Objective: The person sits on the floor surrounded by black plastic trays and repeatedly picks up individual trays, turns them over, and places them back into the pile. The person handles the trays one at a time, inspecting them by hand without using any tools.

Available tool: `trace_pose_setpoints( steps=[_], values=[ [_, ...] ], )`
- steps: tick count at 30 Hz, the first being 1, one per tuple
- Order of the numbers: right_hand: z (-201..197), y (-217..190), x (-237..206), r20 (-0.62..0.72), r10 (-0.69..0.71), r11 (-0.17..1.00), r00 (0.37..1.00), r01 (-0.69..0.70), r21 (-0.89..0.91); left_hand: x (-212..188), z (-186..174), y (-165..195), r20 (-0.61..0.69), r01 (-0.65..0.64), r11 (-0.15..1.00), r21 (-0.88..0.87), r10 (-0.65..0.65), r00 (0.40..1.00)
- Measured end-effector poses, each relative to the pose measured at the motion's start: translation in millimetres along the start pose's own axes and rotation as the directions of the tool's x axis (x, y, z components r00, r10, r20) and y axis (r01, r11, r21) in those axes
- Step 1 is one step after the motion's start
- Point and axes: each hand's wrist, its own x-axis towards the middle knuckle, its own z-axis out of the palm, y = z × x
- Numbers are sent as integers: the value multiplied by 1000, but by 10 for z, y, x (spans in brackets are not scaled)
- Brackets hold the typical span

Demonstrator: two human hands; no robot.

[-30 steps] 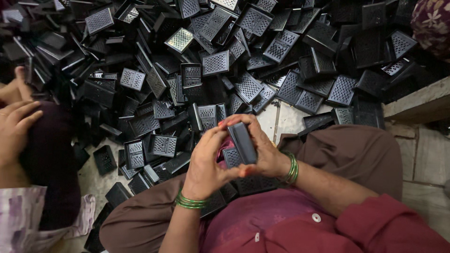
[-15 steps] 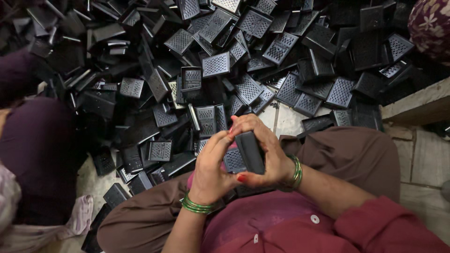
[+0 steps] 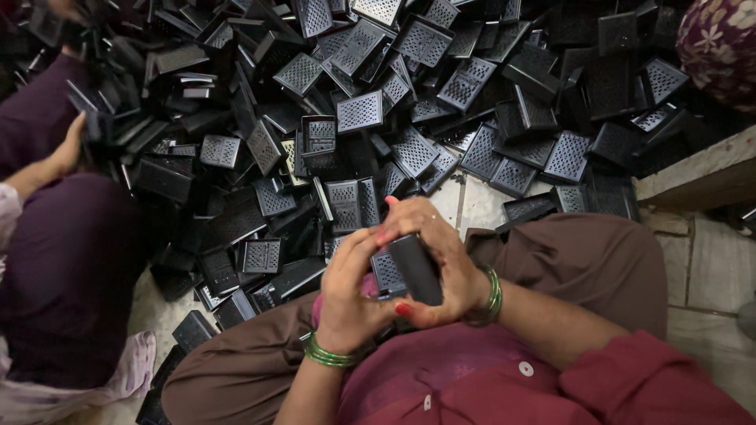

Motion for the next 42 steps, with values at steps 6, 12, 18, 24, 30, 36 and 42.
trace_pose_setpoints(
  steps=[6, 12, 18, 24, 30, 36, 42],
  values=[
    [21, 45, -54, 12, 36, 999, 999, -36, 11, -14, -38, -11, 5, 13, 1000, 24, -13, 1000],
    [-16, 62, -21, 76, 30, 999, 997, -28, -27, -36, -41, -23, 33, 0, 995, 99, -4, 999],
    [-3, 53, -5, 79, 9, 998, 997, -13, 56, -68, -44, 16, 53, -5, 991, 130, -2, 999],
    [-43, 86, -51, 78, 66, 990, 995, -75, 119, -72, 9, 73, 72, 7, 992, 128, -16, 997],
    [-11, 104, -40, 95, 223, 810, 970, -239, 535, -11, 84, 59, 24, -15, 998, 68, 14, 1000],
    [80, 51, 54, 165, 429, 537, 888, -398, 744, -77, 224, -159, -27, 255, 954, -161, -262, 965],
    [136, 184, 42, 191, 473, 800, 860, -510, 317, -136, 157, -501, -250, 407, 867, -289, -478, 842]
  ],
)
